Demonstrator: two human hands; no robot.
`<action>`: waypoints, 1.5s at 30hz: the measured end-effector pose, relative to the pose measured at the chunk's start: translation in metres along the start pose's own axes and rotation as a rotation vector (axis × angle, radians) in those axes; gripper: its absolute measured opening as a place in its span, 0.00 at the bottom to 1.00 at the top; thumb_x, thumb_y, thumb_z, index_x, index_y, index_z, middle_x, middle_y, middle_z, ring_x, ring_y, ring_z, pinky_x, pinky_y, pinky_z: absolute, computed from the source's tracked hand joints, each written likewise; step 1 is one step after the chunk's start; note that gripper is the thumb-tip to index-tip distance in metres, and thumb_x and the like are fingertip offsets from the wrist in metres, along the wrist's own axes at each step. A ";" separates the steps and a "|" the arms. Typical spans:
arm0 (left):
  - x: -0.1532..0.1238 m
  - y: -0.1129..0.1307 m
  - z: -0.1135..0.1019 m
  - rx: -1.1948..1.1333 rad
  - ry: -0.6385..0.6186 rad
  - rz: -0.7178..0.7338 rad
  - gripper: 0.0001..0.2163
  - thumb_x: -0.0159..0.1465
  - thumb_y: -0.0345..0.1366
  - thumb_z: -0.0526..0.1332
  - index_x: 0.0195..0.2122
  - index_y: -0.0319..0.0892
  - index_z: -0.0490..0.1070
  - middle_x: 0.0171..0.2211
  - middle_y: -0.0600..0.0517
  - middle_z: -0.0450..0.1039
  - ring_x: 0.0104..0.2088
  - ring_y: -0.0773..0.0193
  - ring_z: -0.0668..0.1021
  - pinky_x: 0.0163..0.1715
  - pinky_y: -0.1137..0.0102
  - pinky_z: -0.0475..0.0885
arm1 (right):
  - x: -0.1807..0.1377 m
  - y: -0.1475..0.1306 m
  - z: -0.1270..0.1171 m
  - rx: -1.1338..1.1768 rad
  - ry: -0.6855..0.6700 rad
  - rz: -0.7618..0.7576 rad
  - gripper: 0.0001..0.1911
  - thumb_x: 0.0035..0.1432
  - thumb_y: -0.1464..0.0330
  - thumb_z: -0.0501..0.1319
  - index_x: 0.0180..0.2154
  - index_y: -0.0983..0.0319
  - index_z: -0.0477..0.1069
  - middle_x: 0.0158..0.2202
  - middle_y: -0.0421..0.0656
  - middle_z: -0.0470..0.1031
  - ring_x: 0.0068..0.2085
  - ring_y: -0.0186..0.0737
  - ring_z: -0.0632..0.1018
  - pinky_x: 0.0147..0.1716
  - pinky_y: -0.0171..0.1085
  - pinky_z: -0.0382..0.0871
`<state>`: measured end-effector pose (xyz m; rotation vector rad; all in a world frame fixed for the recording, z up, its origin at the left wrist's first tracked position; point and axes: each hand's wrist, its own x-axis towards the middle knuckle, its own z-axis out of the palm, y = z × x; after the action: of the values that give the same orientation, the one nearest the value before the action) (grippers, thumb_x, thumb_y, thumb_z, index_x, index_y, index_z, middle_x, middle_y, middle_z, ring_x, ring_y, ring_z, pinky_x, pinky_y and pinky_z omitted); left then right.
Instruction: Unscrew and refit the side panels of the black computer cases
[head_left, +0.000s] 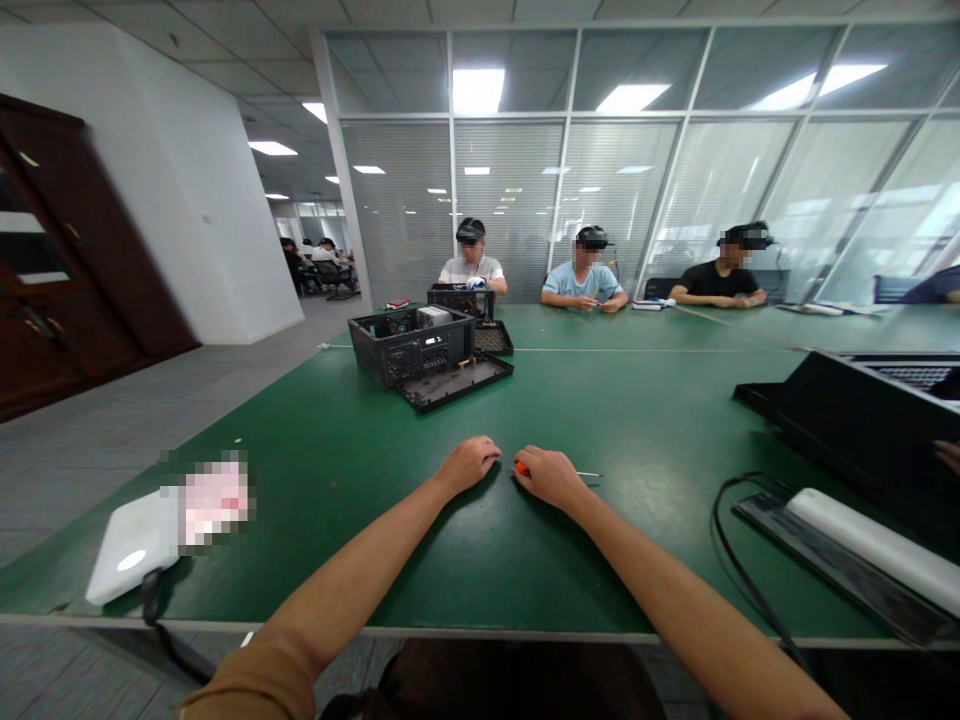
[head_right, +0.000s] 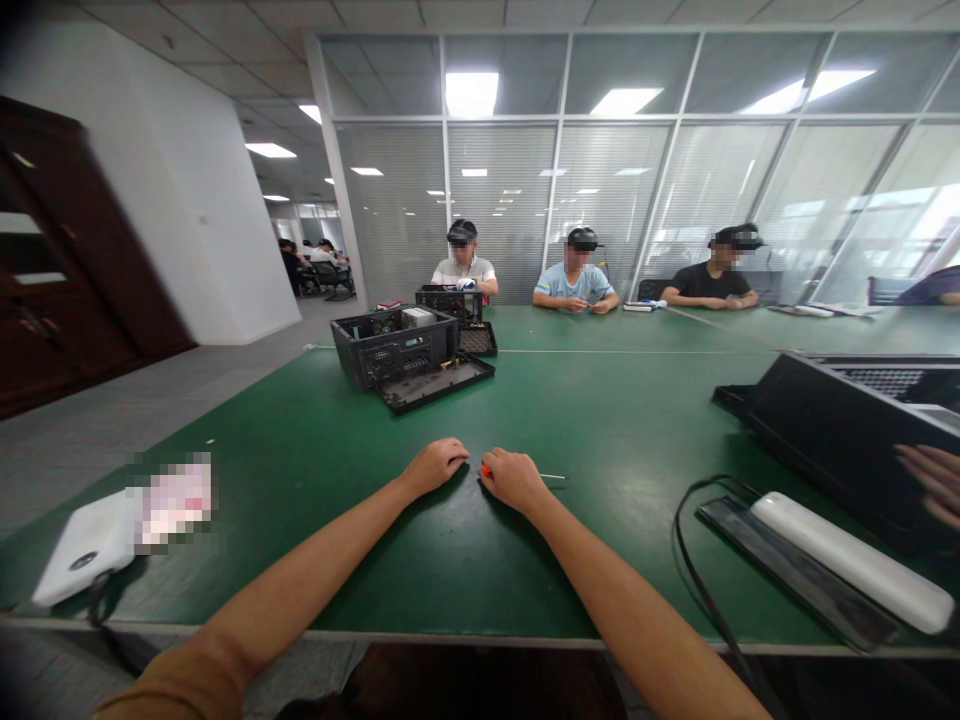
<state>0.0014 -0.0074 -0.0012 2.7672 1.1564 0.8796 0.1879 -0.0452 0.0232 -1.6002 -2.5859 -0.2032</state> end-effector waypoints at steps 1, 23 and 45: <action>0.000 0.000 0.000 0.000 0.001 0.003 0.09 0.59 0.28 0.53 0.35 0.40 0.72 0.36 0.51 0.71 0.38 0.67 0.72 0.42 0.72 0.66 | 0.000 0.000 0.000 0.001 0.004 -0.003 0.17 0.59 0.60 0.46 0.41 0.60 0.67 0.38 0.46 0.70 0.38 0.40 0.72 0.35 0.35 0.60; 0.000 0.002 -0.001 -0.006 -0.006 -0.010 0.09 0.58 0.28 0.53 0.34 0.40 0.72 0.36 0.50 0.71 0.38 0.66 0.72 0.42 0.71 0.66 | -0.001 0.000 0.000 0.027 0.003 -0.014 0.18 0.59 0.59 0.45 0.41 0.60 0.68 0.38 0.46 0.70 0.38 0.40 0.72 0.35 0.36 0.60; 0.048 0.028 -0.041 -0.217 0.382 -0.207 0.12 0.62 0.37 0.48 0.41 0.41 0.67 0.32 0.50 0.71 0.34 0.64 0.74 0.37 0.69 0.68 | -0.129 -0.054 -0.064 0.265 0.119 -0.192 0.18 0.55 0.54 0.49 0.41 0.55 0.69 0.35 0.41 0.74 0.33 0.38 0.73 0.29 0.34 0.61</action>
<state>0.0259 -0.0044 0.0631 2.3200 1.2740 1.4497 0.1979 -0.1935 0.0633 -1.2157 -2.5465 0.0301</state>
